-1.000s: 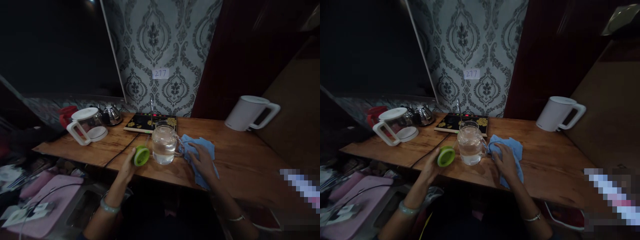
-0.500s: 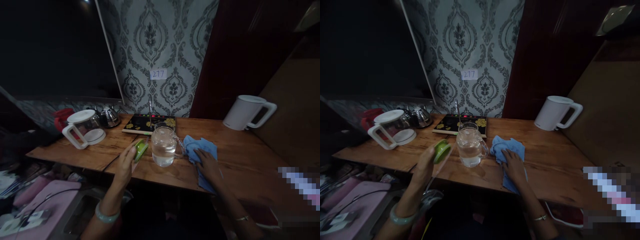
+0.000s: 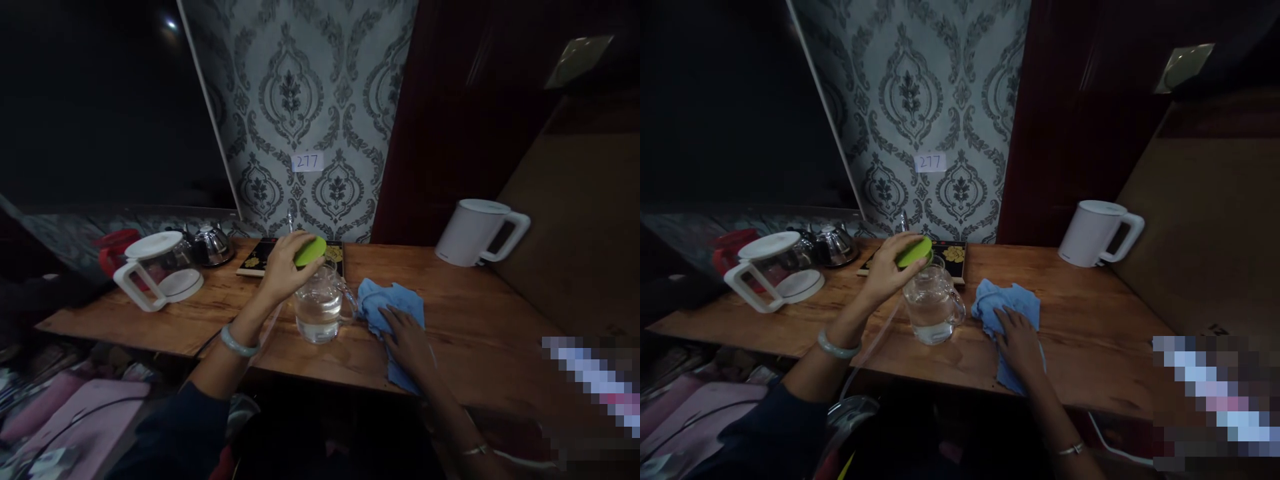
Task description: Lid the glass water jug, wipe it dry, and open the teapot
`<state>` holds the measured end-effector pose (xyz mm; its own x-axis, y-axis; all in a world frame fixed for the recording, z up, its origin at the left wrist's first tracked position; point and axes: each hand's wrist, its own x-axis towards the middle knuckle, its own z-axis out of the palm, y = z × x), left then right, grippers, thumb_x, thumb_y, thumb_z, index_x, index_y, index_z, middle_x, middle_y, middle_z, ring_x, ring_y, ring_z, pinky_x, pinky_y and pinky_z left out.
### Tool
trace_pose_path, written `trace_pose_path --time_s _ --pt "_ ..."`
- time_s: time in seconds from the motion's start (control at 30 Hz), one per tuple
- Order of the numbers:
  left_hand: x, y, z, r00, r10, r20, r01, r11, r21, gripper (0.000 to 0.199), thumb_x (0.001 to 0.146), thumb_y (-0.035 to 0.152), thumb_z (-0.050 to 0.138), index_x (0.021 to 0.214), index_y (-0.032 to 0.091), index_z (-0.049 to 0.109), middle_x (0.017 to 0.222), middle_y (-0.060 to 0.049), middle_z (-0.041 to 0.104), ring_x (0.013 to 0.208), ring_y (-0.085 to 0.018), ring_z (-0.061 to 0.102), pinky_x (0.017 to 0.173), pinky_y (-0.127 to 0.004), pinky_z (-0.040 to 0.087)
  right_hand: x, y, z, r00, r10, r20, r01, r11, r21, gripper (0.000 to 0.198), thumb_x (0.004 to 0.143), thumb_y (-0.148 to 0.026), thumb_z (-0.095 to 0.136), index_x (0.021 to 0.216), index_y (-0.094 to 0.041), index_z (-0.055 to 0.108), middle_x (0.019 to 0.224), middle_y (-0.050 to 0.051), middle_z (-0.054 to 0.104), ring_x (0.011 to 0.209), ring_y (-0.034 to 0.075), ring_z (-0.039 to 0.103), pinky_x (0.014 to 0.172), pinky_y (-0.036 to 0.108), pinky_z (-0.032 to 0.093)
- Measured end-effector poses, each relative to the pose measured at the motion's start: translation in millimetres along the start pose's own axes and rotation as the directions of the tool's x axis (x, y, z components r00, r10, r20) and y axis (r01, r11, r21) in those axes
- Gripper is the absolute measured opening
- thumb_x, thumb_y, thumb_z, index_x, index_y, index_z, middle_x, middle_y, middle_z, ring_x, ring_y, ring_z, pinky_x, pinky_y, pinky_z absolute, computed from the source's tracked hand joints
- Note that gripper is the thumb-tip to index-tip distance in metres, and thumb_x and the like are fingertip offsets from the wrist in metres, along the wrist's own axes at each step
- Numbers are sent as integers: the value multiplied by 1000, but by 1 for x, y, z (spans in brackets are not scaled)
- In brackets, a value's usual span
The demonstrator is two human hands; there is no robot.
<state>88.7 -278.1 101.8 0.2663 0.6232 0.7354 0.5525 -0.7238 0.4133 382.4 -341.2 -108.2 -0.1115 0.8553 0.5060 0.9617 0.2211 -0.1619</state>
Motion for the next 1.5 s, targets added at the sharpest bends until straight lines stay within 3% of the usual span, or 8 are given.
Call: trace_pose_path --time_s 0.33,0.63,0.87,1.07,1.43,1.5 --pt "7 0 2 992 35 117 -36 999 6 43 83 45 68 117 18 71 121 -12 70 116 -31 60 103 -45 44 1 -1 -1 1000 0 4 0 1000 3 46 90 -20 50 135 -18 59 135 14 62 118 30 57 101 46 46" --pt "10 -2 -8 957 97 272 -86 995 -51 43 80 47 70 115 21 73 126 -12 68 118 -31 60 106 -46 42 0 0 0 1000 -4 -6 5 1000 23 46 91 -20 49 136 -20 57 136 12 62 119 30 57 102 47 46" --pt "14 -6 -14 953 49 298 16 978 -210 40 81 44 69 114 23 74 127 -10 69 121 -30 60 109 -45 41 0 0 0 1000 -2 -5 2 1000 20 45 91 -21 49 135 -20 58 136 13 62 118 30 58 101 47 47" --pt "15 -5 -18 939 58 340 -10 990 -140 45 78 46 72 116 23 73 128 -11 69 125 -32 58 110 -46 40 0 -1 -1 1000 8 -1 -8 1000 10 45 91 -20 49 135 -20 58 136 13 62 118 30 57 101 47 46" --pt "-3 5 6 997 4 77 1 997 -74 40 78 43 73 112 23 74 127 -11 69 118 -30 60 107 -48 41 0 -1 -1 1000 6 -22 -6 999 36 47 90 -21 47 135 -23 58 135 12 63 116 31 58 102 49 46" --pt "-4 5 6 997 4 78 3 996 -87 39 78 43 73 111 23 74 127 -11 69 119 -30 60 107 -48 41 0 -1 -1 1000 3 -17 -2 999 39 47 90 -21 48 135 -22 58 135 12 63 117 31 58 102 49 46"
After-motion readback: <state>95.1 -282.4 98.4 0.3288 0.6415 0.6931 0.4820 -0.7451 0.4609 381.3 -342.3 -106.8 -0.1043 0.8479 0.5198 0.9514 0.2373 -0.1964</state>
